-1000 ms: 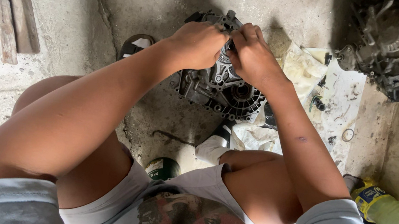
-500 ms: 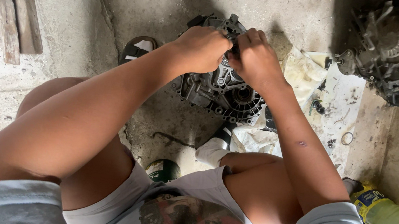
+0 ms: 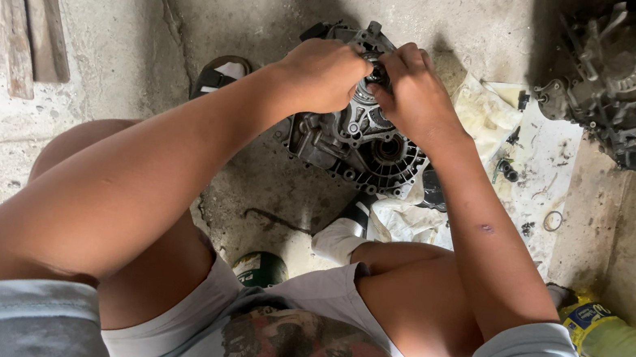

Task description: The person sits on the floor and assembles a small engine by hand, inserting a bearing into the crankcase, tapping it with a hammer, and fitting a metal ring. They repeatedly adjust and reseat the components to ensure proper alignment.

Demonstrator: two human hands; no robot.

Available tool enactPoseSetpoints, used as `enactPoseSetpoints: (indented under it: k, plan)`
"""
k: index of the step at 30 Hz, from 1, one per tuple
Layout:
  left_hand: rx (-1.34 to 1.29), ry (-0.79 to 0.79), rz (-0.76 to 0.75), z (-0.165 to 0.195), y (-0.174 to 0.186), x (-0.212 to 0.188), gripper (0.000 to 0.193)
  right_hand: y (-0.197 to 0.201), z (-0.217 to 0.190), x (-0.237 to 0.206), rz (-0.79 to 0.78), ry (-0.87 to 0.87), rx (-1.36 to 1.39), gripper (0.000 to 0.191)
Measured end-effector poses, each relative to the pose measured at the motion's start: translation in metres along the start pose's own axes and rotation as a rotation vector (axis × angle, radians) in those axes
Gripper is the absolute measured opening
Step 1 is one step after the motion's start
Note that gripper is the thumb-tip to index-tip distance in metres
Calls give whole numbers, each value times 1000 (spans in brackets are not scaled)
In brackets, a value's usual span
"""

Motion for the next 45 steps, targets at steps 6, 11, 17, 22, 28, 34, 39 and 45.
enactPoseSetpoints:
  k: [6, 11, 17, 22, 28, 34, 39, 45]
  plan:
    - [-13, 76, -124, -3, -1, -1, 21, -5, 9, 5, -27, -49, 71, 41]
    - [14, 94, -99, -3, -1, -1, 40, -5, 17, 4, 2, -22, 50, 41]
    - [110, 161, -128, -2, -13, 4, 77, 2, 65, -3, 105, -356, 1110, 27]
    - [110, 187, -132, -5, -16, 9, 73, 11, 71, -14, 196, -270, 1258, 31]
    - [110, 187, -111, 0, -17, 5, 76, 4, 55, -21, 116, -307, 873, 35]
    - [122, 186, -122, 0, -19, 8, 74, 10, 24, -22, 152, 39, 336, 41]
    - [96, 147, -50, -1, -17, 11, 78, 2, 19, -20, 130, 77, 284, 42]
    - [135, 208, -174, -4, -8, 15, 96, -7, 34, -13, 119, -36, 616, 32]
Point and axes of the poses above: each hand's wrist, its own x-axis towards the middle knuckle, its own y-axis out of the back of the hand, z = x × y, the point moved 6 cm from there along x, towards the middle knuckle, and after that the axes turned 1 degree about y, right-handed, at the moved point
